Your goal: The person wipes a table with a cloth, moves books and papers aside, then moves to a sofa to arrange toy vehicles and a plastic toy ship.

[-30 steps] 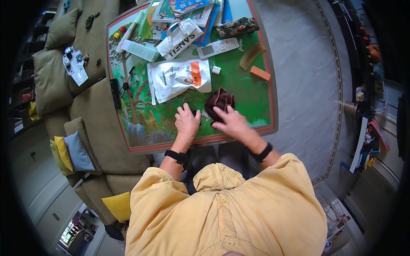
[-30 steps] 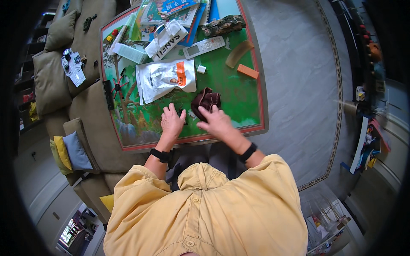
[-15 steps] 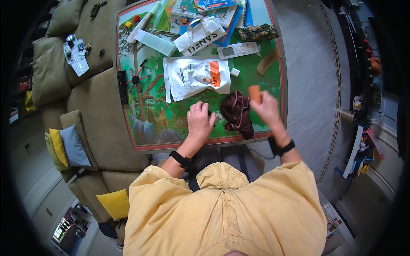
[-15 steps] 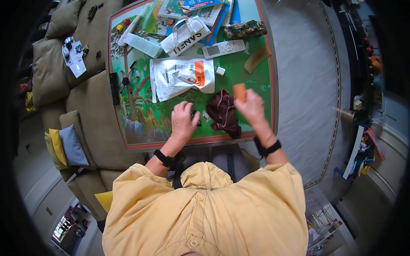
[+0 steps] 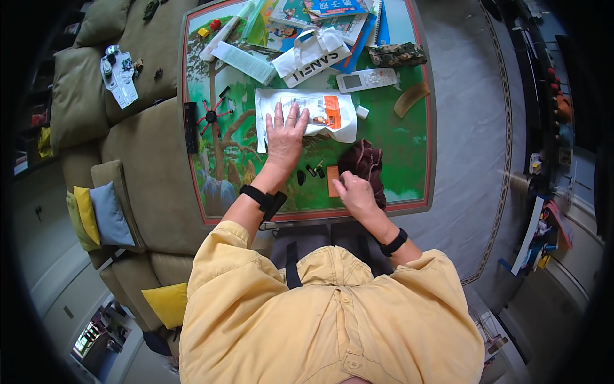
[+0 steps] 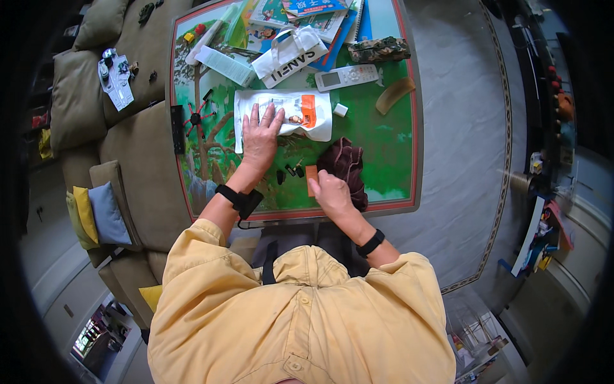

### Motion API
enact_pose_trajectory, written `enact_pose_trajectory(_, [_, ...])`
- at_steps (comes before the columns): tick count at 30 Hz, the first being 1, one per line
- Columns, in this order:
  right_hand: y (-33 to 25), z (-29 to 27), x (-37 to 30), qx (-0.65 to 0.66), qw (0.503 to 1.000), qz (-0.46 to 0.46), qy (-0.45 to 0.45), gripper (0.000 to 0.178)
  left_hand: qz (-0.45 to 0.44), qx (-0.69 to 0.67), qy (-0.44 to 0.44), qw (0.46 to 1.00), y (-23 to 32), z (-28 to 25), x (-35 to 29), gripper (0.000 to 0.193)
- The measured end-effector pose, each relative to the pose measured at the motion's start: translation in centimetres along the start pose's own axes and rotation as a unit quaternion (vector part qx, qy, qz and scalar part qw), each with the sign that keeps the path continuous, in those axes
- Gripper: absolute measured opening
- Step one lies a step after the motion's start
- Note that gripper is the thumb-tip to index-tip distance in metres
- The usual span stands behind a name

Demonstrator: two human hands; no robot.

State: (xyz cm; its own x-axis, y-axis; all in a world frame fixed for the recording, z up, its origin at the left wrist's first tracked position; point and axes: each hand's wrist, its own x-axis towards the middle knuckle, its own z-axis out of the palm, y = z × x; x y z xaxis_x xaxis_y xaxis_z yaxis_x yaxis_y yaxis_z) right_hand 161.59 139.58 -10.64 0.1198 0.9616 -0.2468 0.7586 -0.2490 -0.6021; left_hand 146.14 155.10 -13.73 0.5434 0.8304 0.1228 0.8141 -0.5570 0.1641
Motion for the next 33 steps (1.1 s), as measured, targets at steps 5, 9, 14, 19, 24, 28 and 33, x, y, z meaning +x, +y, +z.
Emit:
enact_pose_trajectory(5, [1.4, -3.7, 0.3, 0.005, 0.993, 0.0, 0.114, 0.012, -0.022, -0.051, 0.032, 0.998, 0.8, -6.3, -0.9, 0.042])
enact_pose_trajectory(9, [1.8, -3.8, -0.8, -0.14, 0.988, 0.003, 0.068, 0.047, -0.031, -0.069, 0.038, 0.996, -1.3, -10.5, -5.2, 0.044])
enact_pose_trajectory(14, [5.1, -2.0, 0.2, -0.197, 0.98, -0.006, 0.021, 0.079, -0.023, -0.029, 0.013, 0.999, -4.3, -8.5, -12.6, 0.04])
enact_pose_trajectory(19, [3.4, -4.4, 3.4, -0.189, 0.981, 0.028, -0.02, 0.062, -0.021, -0.009, -0.005, 1.0, -6.2, -4.4, -17.9, 0.04])
enact_pose_trajectory(24, [2.3, -7.0, 9.2, -0.202, 0.979, 0.018, 0.029, 0.031, -0.017, -0.025, -0.128, 0.991, -5.9, -4.8, -18.3, 0.063])
enact_pose_trajectory(28, [5.1, -3.9, 13.4, -0.175, 0.972, -0.042, 0.154, 0.029, -0.048, -0.103, -0.186, 0.976, -4.3, -8.2, -16.4, 0.075])
enact_pose_trajectory(33, [6.7, -4.0, 12.8, -0.159, 0.982, -0.007, 0.098, 0.03, -0.067, -0.161, -0.094, 0.98, -1.5, -9.1, -14.2, 0.059])
